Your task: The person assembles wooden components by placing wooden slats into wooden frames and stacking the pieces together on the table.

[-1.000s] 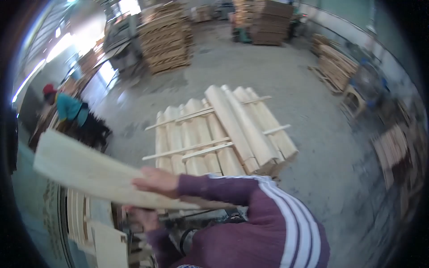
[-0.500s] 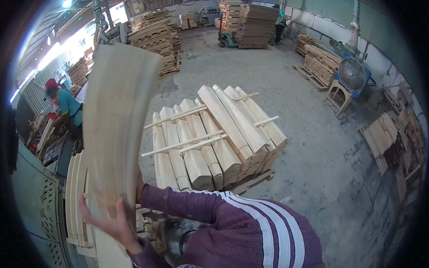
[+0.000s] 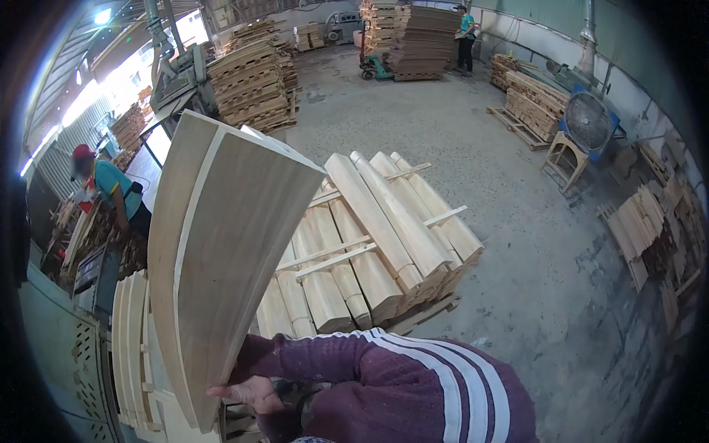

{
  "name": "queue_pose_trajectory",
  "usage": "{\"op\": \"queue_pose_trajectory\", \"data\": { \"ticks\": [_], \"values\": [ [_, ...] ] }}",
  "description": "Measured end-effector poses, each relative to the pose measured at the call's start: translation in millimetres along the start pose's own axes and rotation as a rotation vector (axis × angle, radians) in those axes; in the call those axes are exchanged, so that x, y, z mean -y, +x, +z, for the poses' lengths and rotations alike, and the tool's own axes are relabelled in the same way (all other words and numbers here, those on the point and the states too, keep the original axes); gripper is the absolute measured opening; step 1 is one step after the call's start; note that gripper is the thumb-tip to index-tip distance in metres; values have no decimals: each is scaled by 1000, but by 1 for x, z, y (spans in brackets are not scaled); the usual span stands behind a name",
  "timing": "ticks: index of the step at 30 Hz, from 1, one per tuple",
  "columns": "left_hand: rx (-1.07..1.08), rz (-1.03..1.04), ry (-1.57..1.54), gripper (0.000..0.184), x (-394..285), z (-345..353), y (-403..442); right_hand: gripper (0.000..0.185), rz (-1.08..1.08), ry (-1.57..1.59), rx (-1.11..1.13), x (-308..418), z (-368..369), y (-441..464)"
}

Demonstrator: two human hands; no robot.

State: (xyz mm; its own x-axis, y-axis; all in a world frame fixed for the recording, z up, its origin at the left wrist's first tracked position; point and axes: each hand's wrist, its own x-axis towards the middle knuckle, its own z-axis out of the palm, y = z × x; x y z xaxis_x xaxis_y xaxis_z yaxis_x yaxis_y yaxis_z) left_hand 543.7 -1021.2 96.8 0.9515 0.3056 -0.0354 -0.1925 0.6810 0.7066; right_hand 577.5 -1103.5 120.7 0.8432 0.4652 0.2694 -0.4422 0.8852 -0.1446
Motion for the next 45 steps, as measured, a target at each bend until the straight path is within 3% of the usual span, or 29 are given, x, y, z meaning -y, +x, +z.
{"op": "queue_pose_trajectory", "data": {
  "ticks": [2, 5, 9, 10, 11, 13, 15, 16, 17, 20, 27, 32, 34, 36, 37, 39, 41, 42, 43, 45],
  "values": [
    [-133, 86, -134, 98, -3, 34, 3, 70, -4, -12, -52, 28, 13, -15],
    [-137, 93, -280, 98, -24, 79, 4, 71, -85, 8, -114, 88, 45, -45],
    [-138, 215, -282, 99, -42, 61, 36, 74, -354, -57, -143, 150, 87, -82],
    [61, 200, -341, 100, -44, 43, 51, 74, -449, -155, -138, 158, 93, -88],
    [263, 182, -397, 101, -44, 35, 58, 87, -570, -352, -129, 163, 96, -92],
    [267, 203, -431, 103, -50, 47, 54, 85, -634, -530, -306, 164, 81, -100],
    [640, 167, -568, 104, -51, 34, 65, 83, -629, -636, -366, 162, 62, -101],
    [673, 160, -568, 104, -52, 27, 65, 72, -652, -649, -375, 159, 57, -100],
    [668, 159, -570, 104, -49, 20, 64, 61, -671, -659, -387, 158, 51, -101],
    [514, 201, -519, 104, -49, 5, 62, 58, -722, -629, -339, 174, 10, -93],
    [399, 301, -463, 105, -58, 6, 66, 62, -660, -616, -433, 166, 14, -55],
    [394, 355, -447, 105, -66, 5, 74, 61, -579, -640, -332, 158, 8, -38],
    [386, 415, -466, 106, -74, -1, 77, 58, -661, -994, -426, 161, 7, -23],
    [382, 484, -482, 106, -85, -14, 75, 50, -884, -1291, -363, 172, 13, -15],
    [381, 523, -499, 106, -92, -23, 73, 50, -885, -1282, -293, 166, 24, -6],
    [376, 577, -513, 106, -104, -47, 67, 45, -844, -1943, -66, 147, 63, -5],
    [285, 538, -524, 106, -122, -70, 63, 43, -658, -2146, 212, 98, 97, 15],
    [284, 554, -527, 106, -130, -79, 62, 52, -551, -2308, 308, 72, 102, 25],
    [343, 570, -551, 104, -138, -89, 59, 51, -574, -2390, 436, 47, 101, 35],
    [403, 594, -588, 101, -155, -117, 57, 50, -333, -2431, 520, -9, 98, 46]
  ]
}}
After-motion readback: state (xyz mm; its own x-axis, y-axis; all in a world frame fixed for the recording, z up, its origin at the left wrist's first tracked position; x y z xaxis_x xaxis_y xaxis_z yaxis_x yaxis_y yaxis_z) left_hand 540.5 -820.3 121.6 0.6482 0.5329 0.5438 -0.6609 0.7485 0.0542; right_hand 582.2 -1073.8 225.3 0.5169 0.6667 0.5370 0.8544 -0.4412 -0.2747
